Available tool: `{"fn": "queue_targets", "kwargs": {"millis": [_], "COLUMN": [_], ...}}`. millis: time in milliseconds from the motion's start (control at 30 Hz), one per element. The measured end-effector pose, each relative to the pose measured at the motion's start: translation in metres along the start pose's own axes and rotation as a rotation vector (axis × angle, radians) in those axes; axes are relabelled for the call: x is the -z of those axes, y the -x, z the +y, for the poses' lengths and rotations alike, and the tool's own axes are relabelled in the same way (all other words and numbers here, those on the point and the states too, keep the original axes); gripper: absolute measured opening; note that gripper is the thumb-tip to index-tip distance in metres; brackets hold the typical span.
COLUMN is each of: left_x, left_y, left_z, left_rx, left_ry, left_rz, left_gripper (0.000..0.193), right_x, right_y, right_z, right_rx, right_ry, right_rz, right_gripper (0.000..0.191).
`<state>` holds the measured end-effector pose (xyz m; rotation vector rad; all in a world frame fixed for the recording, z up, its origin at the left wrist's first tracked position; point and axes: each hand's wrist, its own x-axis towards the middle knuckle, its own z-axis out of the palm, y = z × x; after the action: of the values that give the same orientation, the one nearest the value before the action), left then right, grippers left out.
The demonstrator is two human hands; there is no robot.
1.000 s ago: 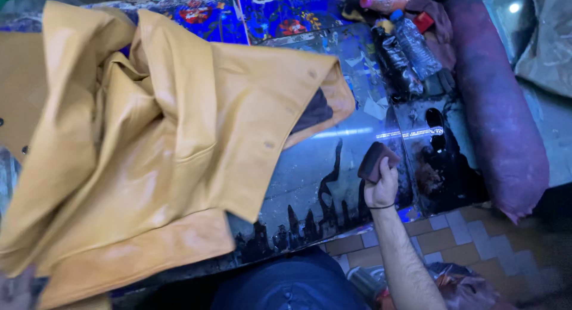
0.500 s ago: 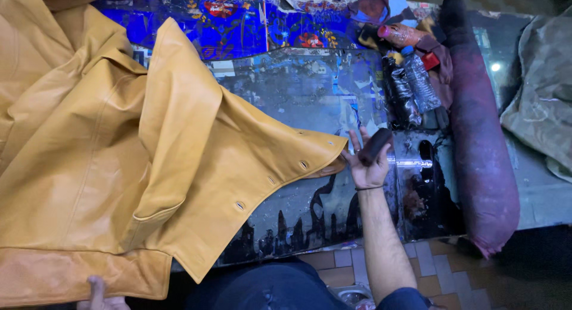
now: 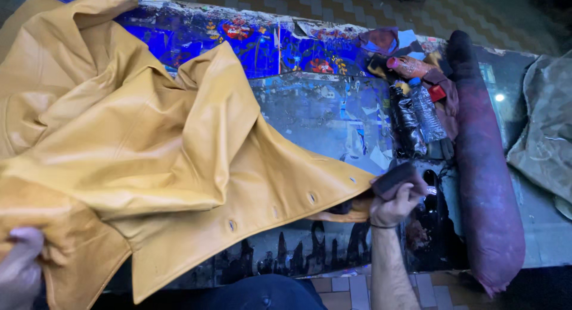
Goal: The person sands the surface of a leather jacket laid on a work table, using a small sanding block held in the right hand while the left hand holds the jacket flat. They work over the brown inner lining and edges first, then flip and reposition the jacket to sand the yellow outer leather, including around a pocket flap, repeatedly rubbing the block across the surface.
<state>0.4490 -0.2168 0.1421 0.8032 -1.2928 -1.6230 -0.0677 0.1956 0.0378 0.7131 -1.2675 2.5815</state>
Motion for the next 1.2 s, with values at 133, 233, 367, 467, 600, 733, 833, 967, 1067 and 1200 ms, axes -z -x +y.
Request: {"fn": "queue_targets", "kwargs": {"millis": [133,233,367,467,600,733,833,967,1067,1200], "left_x": [-0.093,-0.210,-0.365,-0.386,-0.274,-0.222,-0.191,-0.058,0.050,0.108], "left_y": [-0.130,-0.255,-0.338,-0.348,-0.325,-0.339,-0.326,-0.260,-0.197,-0.101], "left_z": [0.014,-0.002,0.012,0.036,0.040,0.032,0.034,0.035,0.018,-0.045], "left_rx": [0.030,0.427,0.273,-0.024,-0.325,-0.404,-0.289,0.012,0.270,0.577], "left_ry": [-0.110,-0.411,-0.900,-0.954,-0.825,-0.759,-0.744,-0.714,-0.661,-0.549], "left_rz": [-0.325,-0.291,-0.513,-0.388,-0.302,-0.303,-0.266,-0.063,0.170,0.532], "left_gripper": [0.022,0.029,0.044,0.045,0.046,0.048,0.050,0.052,0.054,0.057], "right_x": [0.021,0.024,0.018,0.013,0.005,-0.002,-0.002,0.011,0.026,0.053], "right_y": [-0.033,-0.070,-0.132,-0.185,-0.240,-0.240,-0.186,-0.055,0.055,0.157], "right_z": [0.000,0.021,0.042,0.041,0.025,0.019,0.024,0.029,0.025,0.012], "right_rx": [0.053,-0.076,-0.100,0.037,0.371,0.579,0.647,0.737,0.514,-0.110], "right_ry": [0.084,0.100,0.201,0.242,0.252,0.034,0.165,0.912,0.815,0.789], "right_rz": [0.197,0.301,0.188,0.153,0.202,0.191,0.246,0.159,-0.086,-0.187], "right_gripper": [0.029,0.034,0.032,0.031,0.043,0.045,0.041,0.033,0.038,0.036]}}
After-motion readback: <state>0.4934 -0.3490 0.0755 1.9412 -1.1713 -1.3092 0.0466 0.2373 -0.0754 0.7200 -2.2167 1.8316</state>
